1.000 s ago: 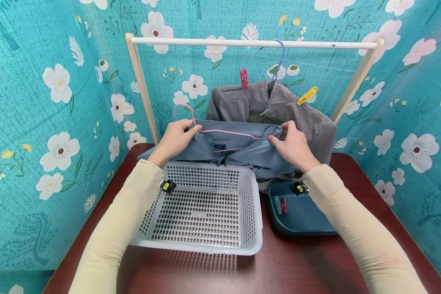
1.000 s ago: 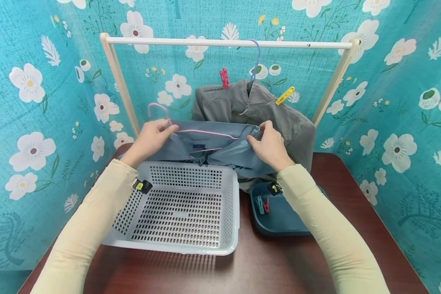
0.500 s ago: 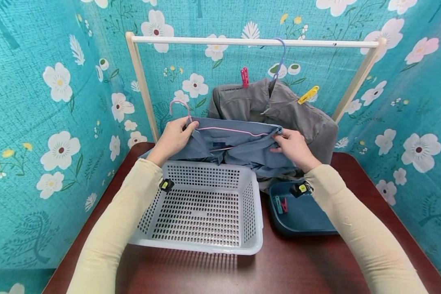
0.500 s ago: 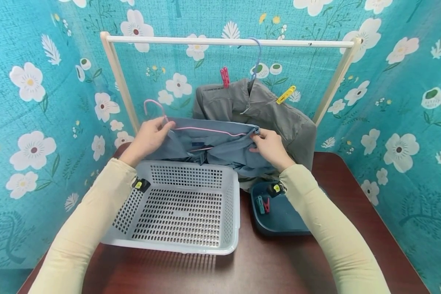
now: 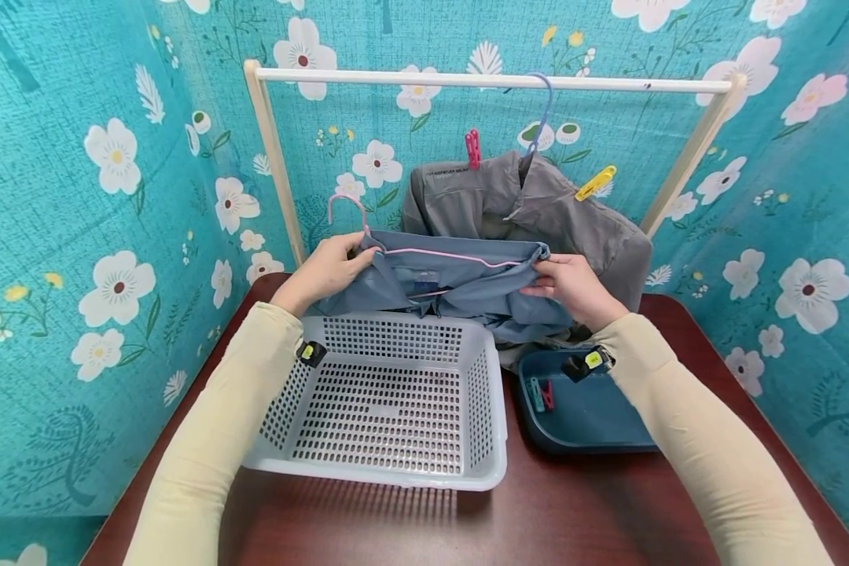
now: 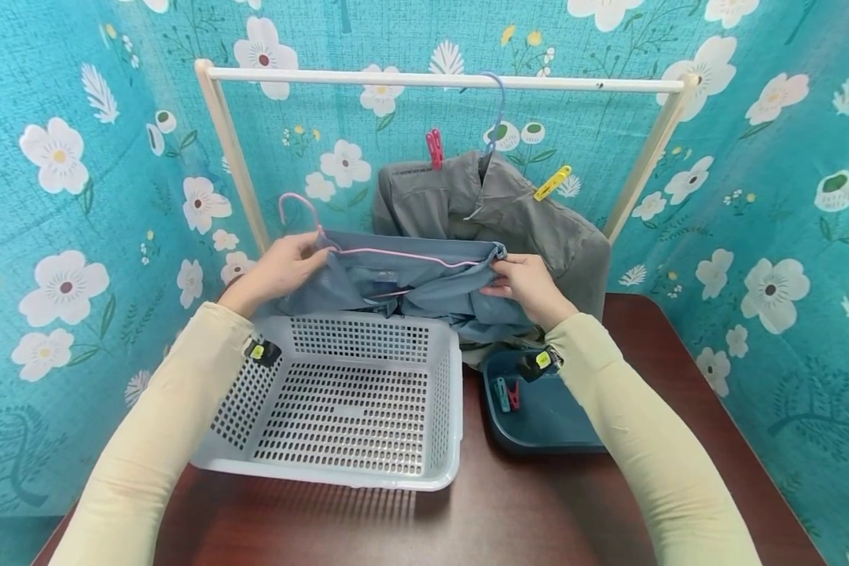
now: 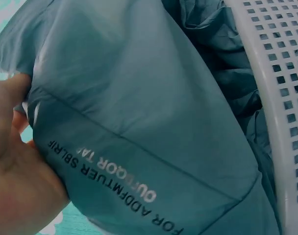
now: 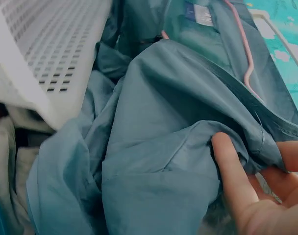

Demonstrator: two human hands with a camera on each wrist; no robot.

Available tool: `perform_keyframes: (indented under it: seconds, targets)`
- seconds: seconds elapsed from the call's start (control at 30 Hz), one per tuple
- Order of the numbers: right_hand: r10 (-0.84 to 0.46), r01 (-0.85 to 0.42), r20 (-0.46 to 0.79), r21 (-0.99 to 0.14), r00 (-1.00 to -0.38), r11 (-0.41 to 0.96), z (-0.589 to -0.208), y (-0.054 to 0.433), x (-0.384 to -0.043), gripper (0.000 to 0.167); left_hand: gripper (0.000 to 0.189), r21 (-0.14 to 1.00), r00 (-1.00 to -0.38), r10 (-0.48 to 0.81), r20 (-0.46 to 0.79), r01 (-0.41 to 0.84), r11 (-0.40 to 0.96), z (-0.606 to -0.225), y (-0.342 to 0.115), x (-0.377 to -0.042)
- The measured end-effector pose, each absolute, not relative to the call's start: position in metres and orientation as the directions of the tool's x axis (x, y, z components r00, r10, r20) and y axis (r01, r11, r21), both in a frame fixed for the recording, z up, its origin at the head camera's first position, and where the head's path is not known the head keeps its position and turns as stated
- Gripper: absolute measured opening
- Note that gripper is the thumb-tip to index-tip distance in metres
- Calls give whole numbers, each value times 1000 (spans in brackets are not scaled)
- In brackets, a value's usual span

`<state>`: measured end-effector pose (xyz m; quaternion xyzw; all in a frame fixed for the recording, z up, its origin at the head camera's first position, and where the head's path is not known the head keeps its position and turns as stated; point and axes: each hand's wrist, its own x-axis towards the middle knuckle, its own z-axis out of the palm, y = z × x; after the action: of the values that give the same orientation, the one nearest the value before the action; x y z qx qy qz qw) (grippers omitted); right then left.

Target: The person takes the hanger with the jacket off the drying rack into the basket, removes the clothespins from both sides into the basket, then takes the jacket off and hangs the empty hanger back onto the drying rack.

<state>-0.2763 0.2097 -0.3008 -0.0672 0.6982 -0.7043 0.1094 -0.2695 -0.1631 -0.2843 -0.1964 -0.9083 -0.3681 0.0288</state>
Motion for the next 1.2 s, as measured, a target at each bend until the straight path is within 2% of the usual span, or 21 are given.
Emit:
perform_keyframes:
  seconds: [0.23, 0.4, 0.67, 0.9, 1.2]
  targets:
    - [-384, 188, -105, -965, -917, -184, -297, 216, -278, 21, 34, 667, -924, 260, 279, 381, 640, -287, -164, -269]
    - [-451, 259, -131, -937, -883, -235, -297, 220, -281, 23, 35, 659, -911, 229, 343, 407, 632, -286, -164, -269]
    - [-511, 341, -144, -886, -847, -315, -301, 227, -284, 27, 35, 674, -913, 198, 357, 399, 622, -285, -164, -269]
    - [-611, 361, -56, -847, -790, -390, -304, 230, -287, 32, 37, 706, -924, 169, 343, 373, 603, -284, -166, -270]
    - [-670, 302, 23, -881, -742, -364, -308, 233, -289, 31, 37, 723, -927, 151, 342, 362, 588, -285, -167, -269]
